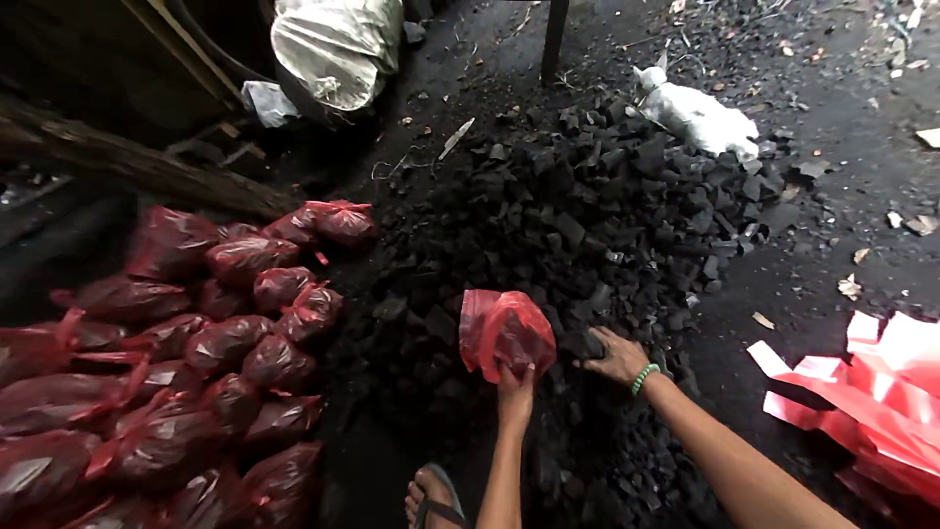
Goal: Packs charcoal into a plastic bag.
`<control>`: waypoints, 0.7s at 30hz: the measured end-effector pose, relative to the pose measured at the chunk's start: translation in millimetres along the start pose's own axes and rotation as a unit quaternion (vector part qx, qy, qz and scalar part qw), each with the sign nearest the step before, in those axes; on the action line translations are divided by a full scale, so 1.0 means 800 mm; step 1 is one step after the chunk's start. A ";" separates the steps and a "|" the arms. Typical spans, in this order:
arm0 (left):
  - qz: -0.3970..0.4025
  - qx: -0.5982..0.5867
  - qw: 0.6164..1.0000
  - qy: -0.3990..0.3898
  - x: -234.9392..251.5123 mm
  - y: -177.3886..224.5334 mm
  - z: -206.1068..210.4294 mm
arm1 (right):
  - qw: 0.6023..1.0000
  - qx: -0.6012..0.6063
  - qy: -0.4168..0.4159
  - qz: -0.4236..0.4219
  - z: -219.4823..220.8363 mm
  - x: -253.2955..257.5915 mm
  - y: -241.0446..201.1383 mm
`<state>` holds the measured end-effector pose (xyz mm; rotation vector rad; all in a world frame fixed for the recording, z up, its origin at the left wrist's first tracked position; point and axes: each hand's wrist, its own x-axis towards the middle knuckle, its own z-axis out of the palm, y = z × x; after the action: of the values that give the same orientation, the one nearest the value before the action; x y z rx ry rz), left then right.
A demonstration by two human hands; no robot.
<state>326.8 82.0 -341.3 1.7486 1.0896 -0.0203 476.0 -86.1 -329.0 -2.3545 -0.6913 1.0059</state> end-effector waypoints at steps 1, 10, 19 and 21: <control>0.001 0.017 1.000 -0.004 -0.006 0.000 0.005 | 1.000 0.011 -0.005 0.004 0.008 -0.009 0.007; 0.029 0.081 0.994 -0.071 -0.074 -0.013 0.024 | 0.989 0.140 0.013 -0.048 0.025 -0.067 0.048; -0.007 -0.281 0.913 0.295 -0.109 -0.040 -0.019 | 0.861 0.274 0.387 0.186 -0.071 -0.063 0.150; -0.078 -0.365 0.863 0.340 -0.086 -0.045 -0.020 | 0.830 0.252 0.433 0.244 -0.068 -0.056 0.160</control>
<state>254.6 51.4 -327.4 0.9632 1.4791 0.8632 523.3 -222.4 -350.0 -2.1767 0.4923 0.1375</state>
